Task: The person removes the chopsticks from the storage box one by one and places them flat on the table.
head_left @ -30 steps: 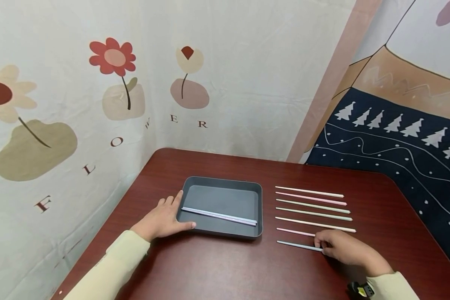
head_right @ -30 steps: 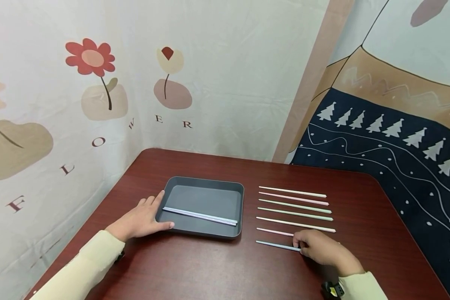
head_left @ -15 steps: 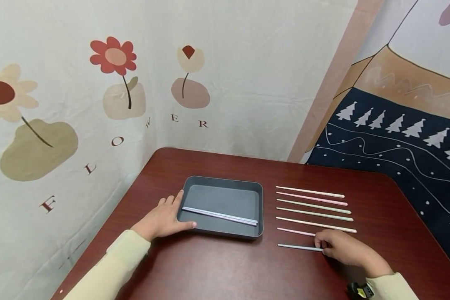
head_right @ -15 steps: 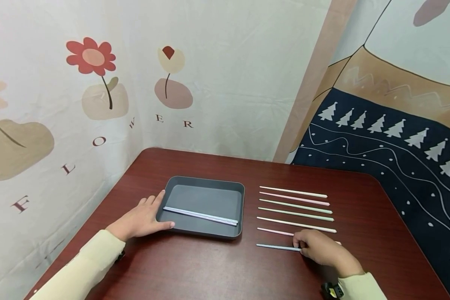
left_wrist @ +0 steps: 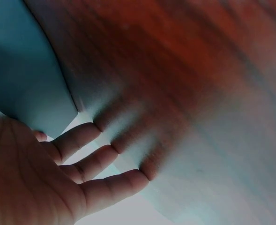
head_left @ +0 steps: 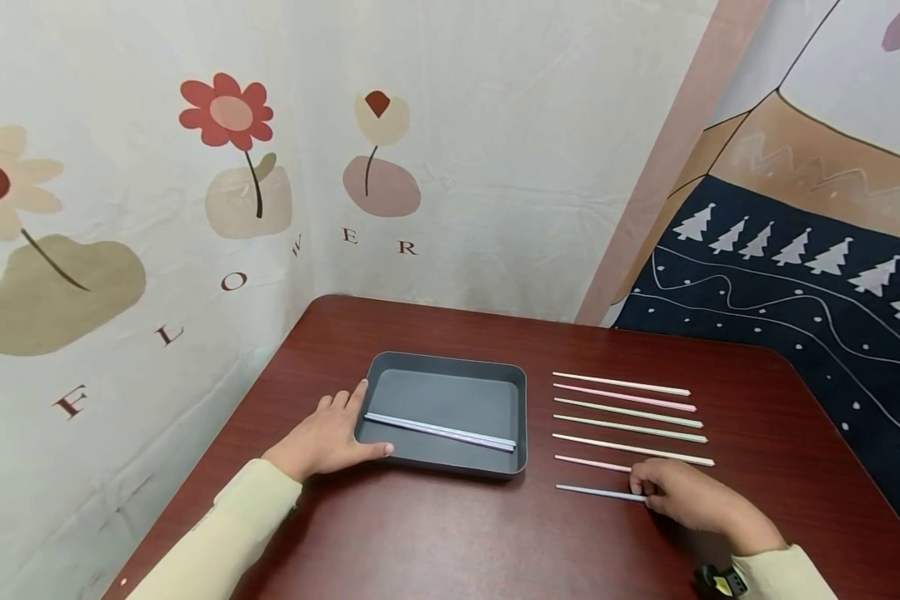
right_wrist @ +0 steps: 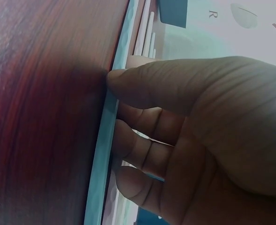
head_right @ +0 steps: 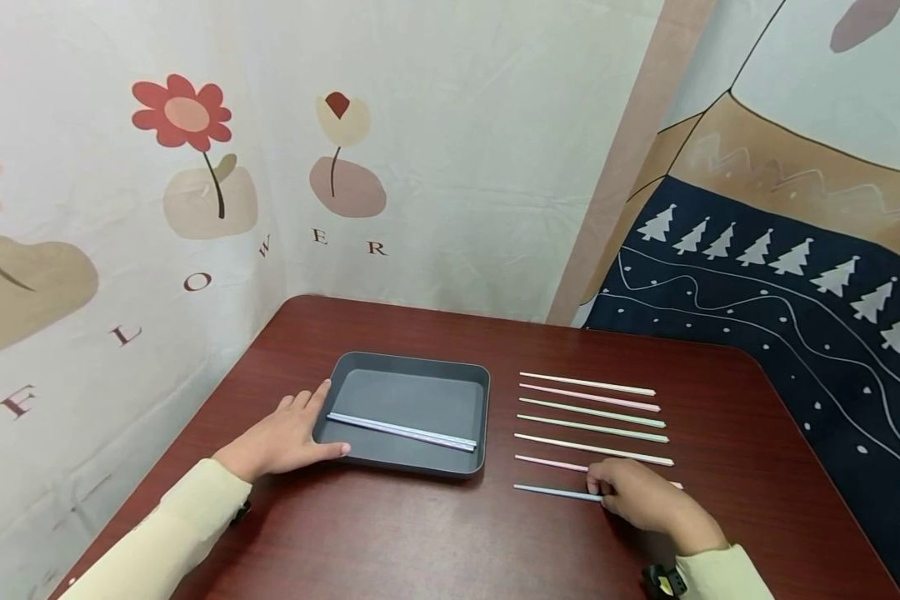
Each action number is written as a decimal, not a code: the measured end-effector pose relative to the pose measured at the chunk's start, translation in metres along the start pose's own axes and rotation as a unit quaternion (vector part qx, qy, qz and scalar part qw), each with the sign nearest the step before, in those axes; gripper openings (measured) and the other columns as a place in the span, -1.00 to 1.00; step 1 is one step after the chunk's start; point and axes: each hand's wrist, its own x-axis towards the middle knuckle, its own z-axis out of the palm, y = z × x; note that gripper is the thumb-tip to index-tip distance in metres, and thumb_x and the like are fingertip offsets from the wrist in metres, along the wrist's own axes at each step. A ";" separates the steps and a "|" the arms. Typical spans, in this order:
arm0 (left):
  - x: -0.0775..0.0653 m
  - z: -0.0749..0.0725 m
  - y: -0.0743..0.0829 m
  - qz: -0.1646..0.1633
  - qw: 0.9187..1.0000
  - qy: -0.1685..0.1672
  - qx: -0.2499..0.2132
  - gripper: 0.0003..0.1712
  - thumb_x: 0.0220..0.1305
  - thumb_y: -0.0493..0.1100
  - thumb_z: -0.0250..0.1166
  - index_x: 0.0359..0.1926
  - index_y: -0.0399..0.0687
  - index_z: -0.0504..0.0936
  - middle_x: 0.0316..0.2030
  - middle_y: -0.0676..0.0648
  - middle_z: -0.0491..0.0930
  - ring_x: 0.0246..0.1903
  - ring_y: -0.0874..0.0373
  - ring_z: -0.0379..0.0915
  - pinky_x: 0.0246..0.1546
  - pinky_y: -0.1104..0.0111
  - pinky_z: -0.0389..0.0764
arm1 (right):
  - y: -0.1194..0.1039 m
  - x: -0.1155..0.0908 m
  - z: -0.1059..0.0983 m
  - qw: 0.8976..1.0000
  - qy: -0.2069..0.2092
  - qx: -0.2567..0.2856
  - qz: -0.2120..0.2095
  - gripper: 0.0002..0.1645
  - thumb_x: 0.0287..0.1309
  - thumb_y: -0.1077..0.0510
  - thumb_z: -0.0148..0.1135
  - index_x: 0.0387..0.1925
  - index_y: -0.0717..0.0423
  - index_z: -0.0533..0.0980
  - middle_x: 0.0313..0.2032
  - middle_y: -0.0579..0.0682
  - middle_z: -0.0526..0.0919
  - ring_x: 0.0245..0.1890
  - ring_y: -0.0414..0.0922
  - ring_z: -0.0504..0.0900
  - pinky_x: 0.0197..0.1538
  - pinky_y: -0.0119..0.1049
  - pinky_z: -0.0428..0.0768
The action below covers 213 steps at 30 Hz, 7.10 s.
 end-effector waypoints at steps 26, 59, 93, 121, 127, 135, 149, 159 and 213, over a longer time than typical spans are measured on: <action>-0.003 -0.001 0.003 0.004 1.000 0.003 -0.001 0.51 -0.08 0.73 0.11 0.53 -0.34 -0.03 0.31 -0.40 0.29 0.25 -0.40 0.20 0.16 -0.12 0.38 | -0.026 0.028 -0.025 0.999 0.025 -0.028 -0.008 -0.85 0.22 0.30 0.29 -0.27 -0.03 0.57 -0.40 -0.31 0.50 -0.43 -0.35 0.42 -0.37 -0.32 0.46; -0.002 -0.002 0.003 0.005 1.000 0.008 0.001 0.48 -0.06 0.70 0.13 0.52 -0.34 -0.01 0.26 -0.37 0.33 0.23 -0.34 0.22 0.10 -0.09 0.43 | -0.129 0.206 -0.024 0.983 -0.069 -0.097 -0.141 -0.81 0.32 0.18 0.23 -0.06 0.08 0.61 -0.31 -0.21 0.54 -0.31 -0.24 0.51 -0.20 -0.27 0.52; 0.003 0.001 0.002 -0.010 1.000 -0.004 0.008 0.49 -0.08 0.71 0.13 0.53 -0.31 -0.02 0.27 -0.33 0.32 0.21 -0.26 0.24 0.07 -0.06 0.46 | -0.134 0.267 0.023 0.978 -0.167 -0.066 -0.104 -0.83 0.27 0.32 0.26 -0.40 0.03 0.52 -0.53 -0.17 0.41 -0.49 -0.25 0.36 -0.34 -0.38 0.36; 0.004 0.002 0.000 0.005 1.000 0.004 0.003 0.50 -0.08 0.72 0.11 0.53 -0.31 -0.03 0.24 -0.35 0.33 0.21 -0.30 0.23 0.09 -0.06 0.44 | -0.129 0.268 0.021 0.986 -0.129 -0.068 -0.084 -0.87 0.31 0.32 0.19 -0.31 0.03 0.51 -0.52 -0.15 0.39 -0.50 -0.23 0.33 -0.34 -0.33 0.34; 0.004 0.001 0.001 0.006 1.000 0.003 0.002 0.50 -0.08 0.73 0.10 0.53 -0.31 -0.04 0.24 -0.34 0.33 0.20 -0.27 0.23 0.07 -0.04 0.46 | -0.132 0.265 0.008 0.988 -0.124 -0.039 -0.086 -0.86 0.33 0.31 0.16 -0.24 -0.01 0.53 -0.49 -0.15 0.44 -0.49 -0.23 0.39 -0.33 -0.31 0.40; 0.004 0.000 0.001 0.002 1.000 0.004 0.005 0.50 -0.08 0.72 0.12 0.52 -0.34 -0.02 0.26 -0.38 0.31 0.22 -0.34 0.22 0.10 -0.06 0.45 | -0.138 0.256 -0.011 0.987 -0.112 -0.046 -0.103 -0.82 0.31 0.32 0.16 -0.26 -0.06 0.51 -0.52 -0.15 0.42 -0.49 -0.25 0.39 -0.33 -0.32 0.40; 0.002 -0.001 0.001 0.004 1.000 0.003 0.003 0.49 -0.07 0.71 0.12 0.53 -0.32 -0.05 0.26 -0.37 0.31 0.23 -0.36 0.21 0.11 -0.09 0.43 | -0.120 0.214 -0.030 0.992 -0.068 -0.022 -0.106 -0.90 0.31 0.33 0.16 -0.24 0.09 0.54 -0.50 -0.16 0.38 -0.46 -0.25 0.36 -0.32 -0.29 0.39; 0.003 0.000 0.000 0.003 1.000 0.000 0.003 0.50 -0.07 0.72 0.10 0.53 -0.33 -0.05 0.29 -0.39 0.29 0.25 -0.39 0.19 0.13 -0.12 0.40 | -0.085 0.162 -0.045 0.998 -0.016 0.019 -0.057 -0.81 0.29 0.36 0.16 -0.28 0.00 0.55 -0.43 -0.14 0.49 -0.39 -0.17 0.45 -0.32 -0.25 0.46; 0.003 0.001 -0.001 0.017 1.000 0.009 -0.006 0.48 -0.04 0.70 0.13 0.52 -0.35 -0.03 0.27 -0.41 0.30 0.23 -0.43 0.19 0.13 -0.11 0.41 | -0.002 -0.021 -0.001 0.993 -0.050 0.097 -0.040 -0.72 0.25 0.38 0.18 -0.31 -0.11 0.48 -0.44 -0.31 0.43 -0.43 -0.42 0.37 -0.44 -0.37 0.37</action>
